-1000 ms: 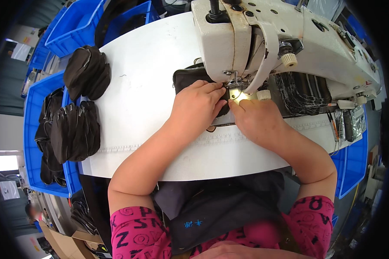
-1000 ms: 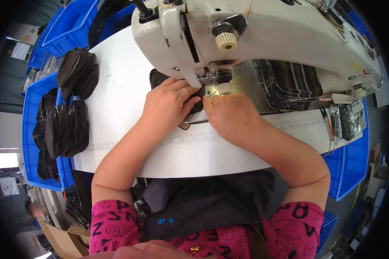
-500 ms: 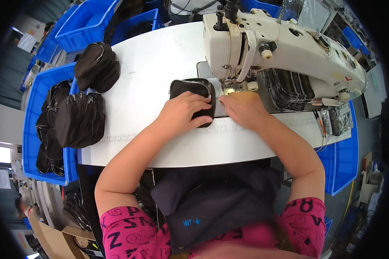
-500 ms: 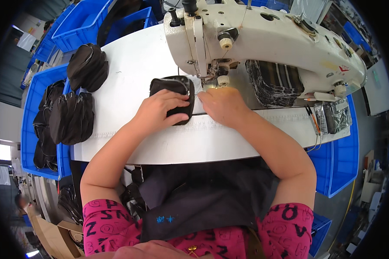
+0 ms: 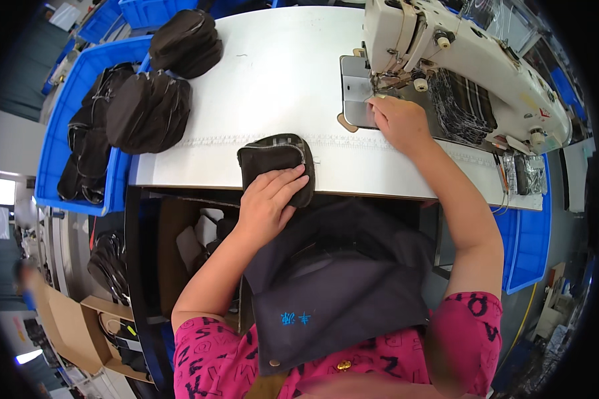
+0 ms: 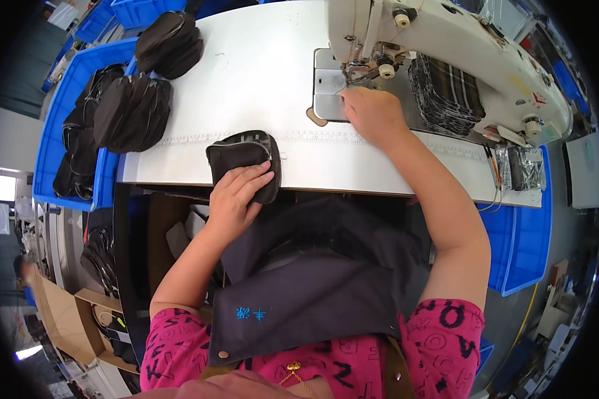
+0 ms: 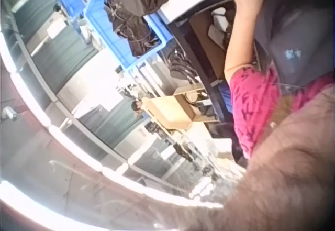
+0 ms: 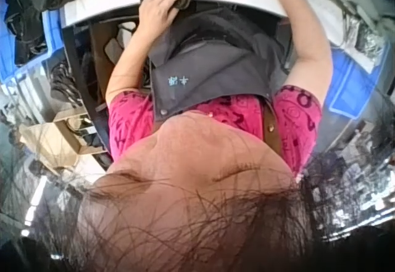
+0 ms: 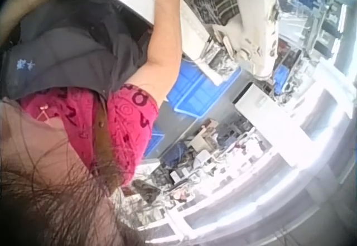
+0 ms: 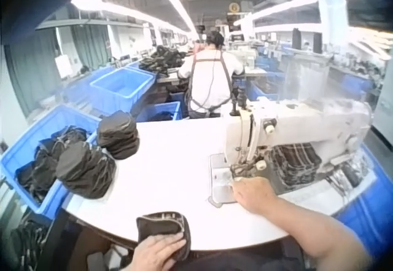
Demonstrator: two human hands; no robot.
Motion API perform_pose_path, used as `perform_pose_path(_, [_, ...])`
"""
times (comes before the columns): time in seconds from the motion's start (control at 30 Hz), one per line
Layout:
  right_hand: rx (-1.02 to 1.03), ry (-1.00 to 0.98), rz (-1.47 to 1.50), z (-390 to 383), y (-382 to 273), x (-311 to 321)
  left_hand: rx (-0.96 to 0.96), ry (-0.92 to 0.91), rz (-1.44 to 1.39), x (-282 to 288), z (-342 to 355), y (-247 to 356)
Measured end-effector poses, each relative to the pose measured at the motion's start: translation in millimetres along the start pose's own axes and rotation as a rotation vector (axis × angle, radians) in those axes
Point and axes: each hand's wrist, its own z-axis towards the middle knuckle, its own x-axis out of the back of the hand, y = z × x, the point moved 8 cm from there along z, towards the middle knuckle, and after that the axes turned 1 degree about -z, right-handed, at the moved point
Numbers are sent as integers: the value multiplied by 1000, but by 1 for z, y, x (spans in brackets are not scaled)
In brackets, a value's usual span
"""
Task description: Sewing together pieces of dark fabric or leather using a semi-industrial sewing machine.
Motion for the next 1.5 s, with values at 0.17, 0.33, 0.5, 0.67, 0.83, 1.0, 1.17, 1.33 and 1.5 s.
perform_pose_path(0.17, [-85,-39,-147,-7,-7,3,673,488,-1194,8,-44,-46])
perform_pose_path(0.33, [-125,-67,-208,-19,-4,1,932,597,-1566,19,-63,-37])
perform_pose_path(0.5, [-159,-54,-176,-17,-3,3,961,632,-1622,31,-76,-32])
perform_pose_path(0.67, [-175,-34,-151,-18,0,3,990,687,-1590,47,-95,-36])
perform_pose_path(0.83, [-183,-32,-123,-19,-1,5,1026,770,-1564,60,-119,-45])
perform_pose_path(1.0, [-185,-52,-128,-19,-1,5,1060,814,-1503,70,-131,-49])
perform_pose_path(1.17, [-167,-26,-103,-21,-1,7,1064,869,-1373,84,-158,-67])
perform_pose_path(1.33, [-163,-29,-91,-22,-2,10,1035,909,-1167,107,-196,-84])
perform_pose_path(1.5, [-151,2,-46,-24,-1,8,884,1071,-553,138,-211,-83])
